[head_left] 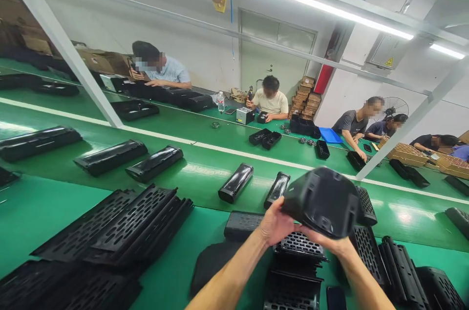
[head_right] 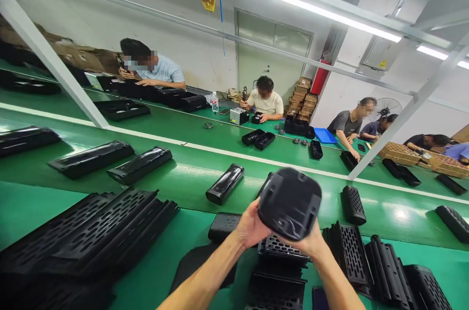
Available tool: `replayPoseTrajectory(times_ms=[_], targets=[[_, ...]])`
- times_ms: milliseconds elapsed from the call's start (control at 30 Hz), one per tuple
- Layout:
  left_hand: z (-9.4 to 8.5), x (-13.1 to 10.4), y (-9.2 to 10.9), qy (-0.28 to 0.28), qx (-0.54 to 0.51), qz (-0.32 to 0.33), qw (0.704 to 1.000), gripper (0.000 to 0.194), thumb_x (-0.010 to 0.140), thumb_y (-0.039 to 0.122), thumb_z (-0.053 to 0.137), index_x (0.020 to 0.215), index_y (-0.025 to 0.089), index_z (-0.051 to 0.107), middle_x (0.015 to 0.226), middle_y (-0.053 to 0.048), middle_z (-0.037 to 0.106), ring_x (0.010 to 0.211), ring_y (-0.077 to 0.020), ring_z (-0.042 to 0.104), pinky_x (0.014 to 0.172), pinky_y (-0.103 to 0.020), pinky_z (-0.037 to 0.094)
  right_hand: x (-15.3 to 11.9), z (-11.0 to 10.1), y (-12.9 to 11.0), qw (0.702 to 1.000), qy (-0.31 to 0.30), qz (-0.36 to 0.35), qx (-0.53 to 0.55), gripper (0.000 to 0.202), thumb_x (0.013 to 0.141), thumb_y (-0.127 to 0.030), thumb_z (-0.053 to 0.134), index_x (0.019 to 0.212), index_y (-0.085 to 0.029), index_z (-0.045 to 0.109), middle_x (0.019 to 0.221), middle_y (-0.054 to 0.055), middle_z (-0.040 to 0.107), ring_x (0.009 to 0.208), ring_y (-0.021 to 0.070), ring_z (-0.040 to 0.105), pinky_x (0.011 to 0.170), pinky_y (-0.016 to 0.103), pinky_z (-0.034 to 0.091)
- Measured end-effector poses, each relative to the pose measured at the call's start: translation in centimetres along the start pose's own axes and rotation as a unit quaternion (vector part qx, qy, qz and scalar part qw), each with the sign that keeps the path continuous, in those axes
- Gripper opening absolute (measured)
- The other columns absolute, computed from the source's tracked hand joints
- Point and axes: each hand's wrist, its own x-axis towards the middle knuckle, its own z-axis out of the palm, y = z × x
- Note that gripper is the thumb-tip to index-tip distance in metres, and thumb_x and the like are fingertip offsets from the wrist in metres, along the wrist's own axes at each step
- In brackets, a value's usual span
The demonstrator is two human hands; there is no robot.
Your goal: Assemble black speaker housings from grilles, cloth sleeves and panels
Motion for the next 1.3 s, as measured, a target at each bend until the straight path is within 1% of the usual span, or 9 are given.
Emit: replayPoseTrajectory(times_ms=[167,267,367,467,633,767,1033,1200,1300], targets=[[0.3,-2.2,3.5,0.046,0.215,0.175,0.96,0.116,0.057,0.051,0.096,0.157,0.038,0.039,0.167,-0.011,0.034,0.148,-0.0381,0.039,0.107,-0.044,0.048,1.6,-2.8,-0.8,0.98,-0.012,-0.097,-0.171,0.096,0.067,-0.023,0.076,0.157,-0.025,0.04,0.138,0.016,0.06,0.126,0.0388,0.058,0.105,0.061,0.046],[1.1,-2.8,5.1,0.032,0.365,0.167,0.916,0.113,0.055,0.037,0.098,0.155,0.035,0.046,0.158,-0.011,0.045,0.142,-0.0391,0.044,0.114,-0.045,0.041,1.7,-3.5,-1.7,0.942,-0.077,-0.136,-0.297,0.094,0.062,-0.014,0.075,0.152,-0.025,0.049,0.133,0.018,0.062,0.121,0.0429,0.059,0.101,0.063,0.047],[1.3,-3.0,5.1,0.049,0.401,0.187,0.896,0.089,0.063,0.039,0.092,0.144,0.028,0.057,0.136,-0.009,0.06,0.123,-0.0345,0.057,0.108,-0.042,0.043,1.1,-3.7,-1.7,0.943,-0.092,-0.138,-0.29,0.096,0.067,-0.022,0.083,0.155,-0.03,0.044,0.139,0.016,0.06,0.128,0.0439,0.055,0.11,0.068,0.039],[0.8,-3.2,5.0,0.06,0.363,0.2,0.908,0.08,0.068,0.047,0.087,0.139,0.025,0.056,0.114,-0.006,0.066,0.103,-0.0277,0.062,0.093,-0.036,0.048,-0.4,-4.4,-0.1,0.975,-0.038,-0.077,-0.205,0.103,0.074,-0.047,0.086,0.161,-0.036,0.031,0.159,0.012,0.044,0.148,0.0441,0.037,0.12,0.07,0.024],[0.4,-3.7,6.1,0.007,0.343,0.168,0.924,0.095,0.062,0.053,0.091,0.143,0.026,0.049,0.124,-0.008,0.061,0.109,-0.0288,0.059,0.095,-0.035,0.046,-2.6,-4.9,3.1,0.995,0.008,0.09,0.044,0.104,0.073,-0.076,0.074,0.157,-0.028,0.034,0.157,0.014,0.047,0.136,0.0385,0.053,0.11,0.053,0.046],[0.8,-4.2,6.2,-0.013,0.361,0.134,0.923,0.093,0.067,0.045,0.089,0.146,0.029,0.044,0.123,-0.007,0.059,0.106,-0.0263,0.058,0.095,-0.036,0.046,-3.1,-4.7,2.5,0.99,0.01,0.117,0.075,0.101,0.071,-0.072,0.077,0.153,-0.026,0.041,0.153,0.013,0.05,0.128,0.0368,0.056,0.107,0.05,0.047],[0.2,-4.2,4.9,0.05,0.377,0.169,0.909,0.078,0.07,0.051,0.084,0.136,0.027,0.051,0.112,-0.004,0.064,0.099,-0.025,0.059,0.089,-0.034,0.047,-3.8,-2.9,2.0,0.988,0.061,0.12,0.072,0.078,0.08,-0.062,0.073,0.145,-0.026,0.048,0.148,0.011,0.054,0.132,0.0363,0.054,0.111,0.052,0.042],[-1.1,-4.3,5.6,0.019,0.382,0.092,0.919,0.096,0.068,0.056,0.085,0.148,0.025,0.042,0.133,-0.011,0.059,0.12,-0.0342,0.057,0.103,-0.041,0.044,-3.9,-2.7,3.2,0.977,0.02,0.198,0.077,0.087,0.083,-0.065,0.069,0.155,-0.025,0.04,0.155,0.013,0.05,0.141,0.0359,0.048,0.118,0.053,0.036],[-1.2,-4.8,5.8,0.009,0.383,0.102,0.918,0.098,0.067,0.053,0.087,0.148,0.024,0.042,0.138,-0.012,0.056,0.125,-0.0353,0.055,0.104,-0.04,0.044,-4.1,-3.1,3.1,0.971,-0.022,0.21,0.111,0.101,0.079,-0.066,0.074,0.161,-0.025,0.032,0.158,0.014,0.047,0.141,0.0361,0.049,0.116,0.052,0.039]])
